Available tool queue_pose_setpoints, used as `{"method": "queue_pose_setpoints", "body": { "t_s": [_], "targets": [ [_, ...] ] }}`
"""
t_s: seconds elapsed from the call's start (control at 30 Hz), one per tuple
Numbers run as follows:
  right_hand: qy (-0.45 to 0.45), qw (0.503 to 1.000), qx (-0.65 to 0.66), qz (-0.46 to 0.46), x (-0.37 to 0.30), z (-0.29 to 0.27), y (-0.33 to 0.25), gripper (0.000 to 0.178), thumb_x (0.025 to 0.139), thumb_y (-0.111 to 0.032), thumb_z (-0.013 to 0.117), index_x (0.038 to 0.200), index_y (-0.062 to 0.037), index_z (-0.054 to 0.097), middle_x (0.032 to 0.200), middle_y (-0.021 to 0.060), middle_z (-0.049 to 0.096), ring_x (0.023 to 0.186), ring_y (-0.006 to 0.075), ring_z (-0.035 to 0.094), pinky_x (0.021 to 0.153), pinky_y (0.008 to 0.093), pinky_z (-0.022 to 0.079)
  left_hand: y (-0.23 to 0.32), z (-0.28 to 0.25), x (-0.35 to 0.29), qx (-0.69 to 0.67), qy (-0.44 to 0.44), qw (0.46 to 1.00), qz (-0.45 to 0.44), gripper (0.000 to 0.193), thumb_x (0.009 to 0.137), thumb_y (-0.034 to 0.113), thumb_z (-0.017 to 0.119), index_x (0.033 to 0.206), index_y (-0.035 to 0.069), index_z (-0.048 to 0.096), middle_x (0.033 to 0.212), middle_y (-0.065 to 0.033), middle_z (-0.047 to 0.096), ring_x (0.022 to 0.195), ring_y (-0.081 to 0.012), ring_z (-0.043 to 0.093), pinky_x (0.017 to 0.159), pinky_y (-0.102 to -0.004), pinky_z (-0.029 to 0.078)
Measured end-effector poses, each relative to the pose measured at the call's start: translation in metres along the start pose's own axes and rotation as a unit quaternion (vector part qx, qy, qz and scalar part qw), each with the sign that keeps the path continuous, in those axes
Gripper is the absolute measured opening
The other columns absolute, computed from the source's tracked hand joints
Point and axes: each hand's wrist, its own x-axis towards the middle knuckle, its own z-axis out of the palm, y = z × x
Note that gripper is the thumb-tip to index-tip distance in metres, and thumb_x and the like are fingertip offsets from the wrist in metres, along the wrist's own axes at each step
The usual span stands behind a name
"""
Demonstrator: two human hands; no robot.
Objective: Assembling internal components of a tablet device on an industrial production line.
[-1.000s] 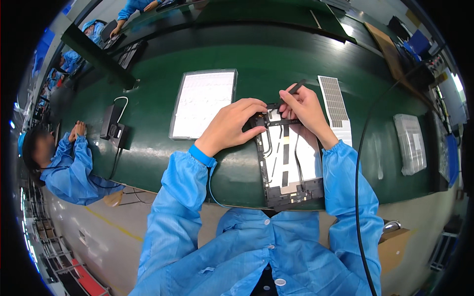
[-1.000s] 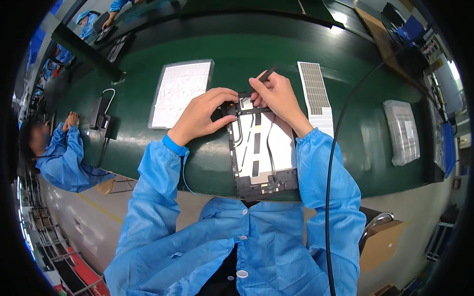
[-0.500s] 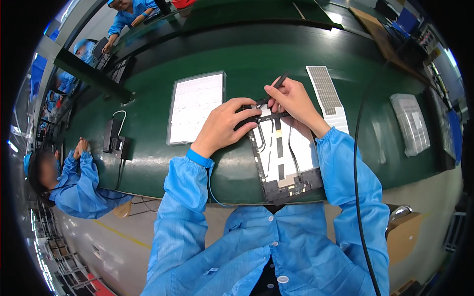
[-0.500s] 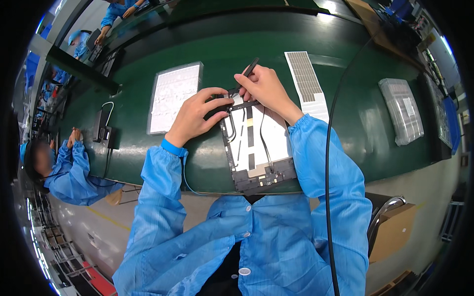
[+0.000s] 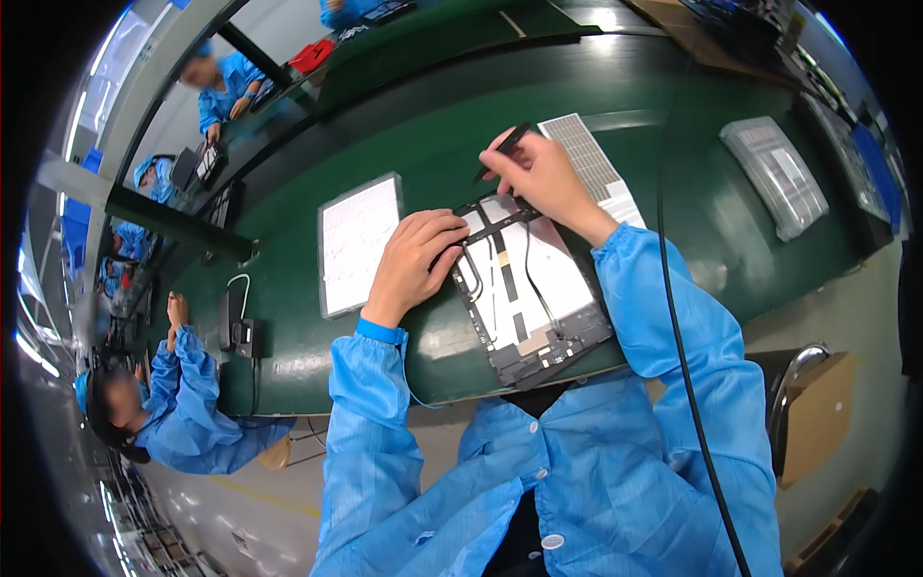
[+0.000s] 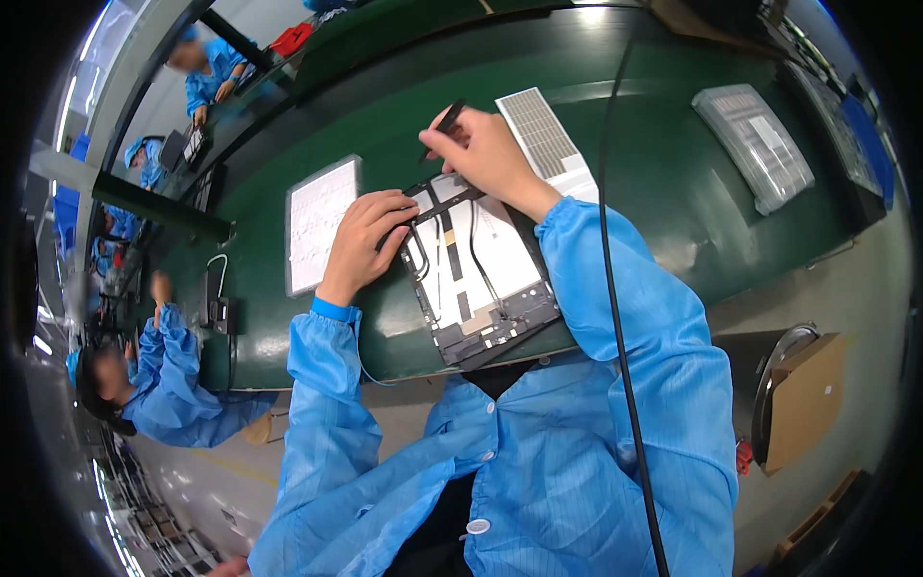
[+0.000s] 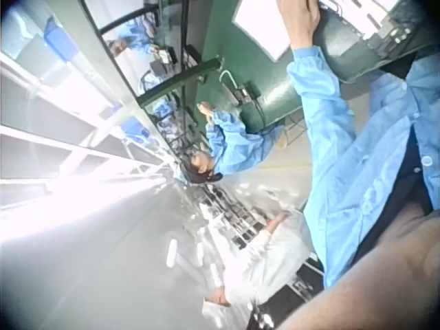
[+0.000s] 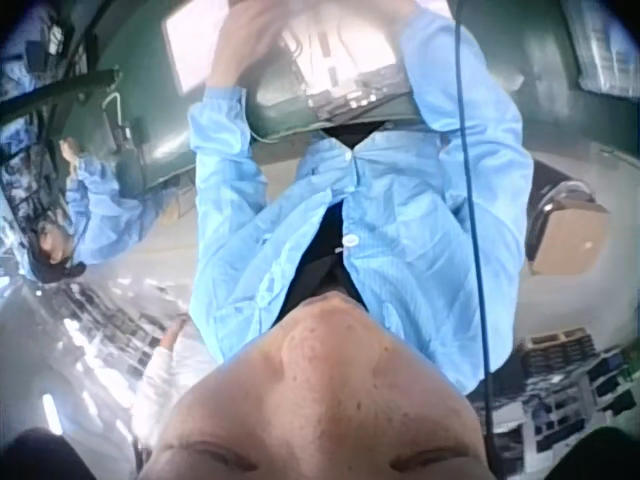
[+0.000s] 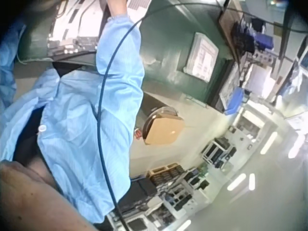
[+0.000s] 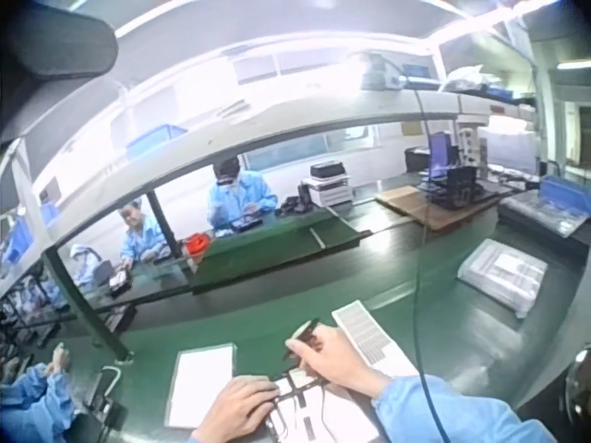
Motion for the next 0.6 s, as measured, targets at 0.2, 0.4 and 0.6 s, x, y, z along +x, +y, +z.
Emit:
{"method": "queue_pose_setpoints", "body": {
  "t_s": [0.2, 0.4, 0.6],
  "targets": [
    [0.093, 0.996, -0.006, 0.012, -0.027, -0.118, 0.011, 0.022, 0.097, -0.022, 0.069, 0.104, -0.0015, 0.066, 0.081, 0.0054, 0.068, 0.06, 0.0074, 0.06, 0.054, 0.0216, 0.047, 0.01, 0.009, 0.023, 0.072, -0.002, 0.997, 0.036, 0.017, 0.092, 0.015, 0.063, 0.105, 0.007, 0.07, 0.113, -0.0082, 0.069, 0.117, -0.0301, 0.061, 0.104, -0.0442, 0.044],
    [0.084, 0.992, -0.012, 0.097, -0.053, -0.169, 0.039, 0.027, 0.097, -0.027, 0.068, 0.105, -0.0008, 0.067, 0.079, 0.0049, 0.068, 0.059, 0.0075, 0.058, 0.052, 0.0218, 0.045, 0.065, 0.061, 0.102, -0.089, -0.097, 0.988, 0.075, 0.032, 0.099, 0.025, 0.057, 0.13, 0.021, 0.067, 0.145, -0.0202, 0.047, 0.139, -0.0433, 0.039, 0.115, -0.0506, 0.032],
    [0.05, 0.992, -0.033, 0.114, -0.05, -0.168, 0.035, 0.028, 0.096, -0.026, 0.068, 0.104, 0.0012, 0.066, 0.08, 0.0074, 0.071, 0.06, 0.0092, 0.061, 0.052, 0.0222, 0.045, 0.064, 0.09, 0.113, -0.058, -0.181, 0.978, 0.081, 0.034, 0.102, 0.032, 0.05, 0.13, 0.021, 0.067, 0.145, -0.0193, 0.047, 0.138, -0.0369, 0.041, 0.12, -0.0511, 0.025]
  ]
}}
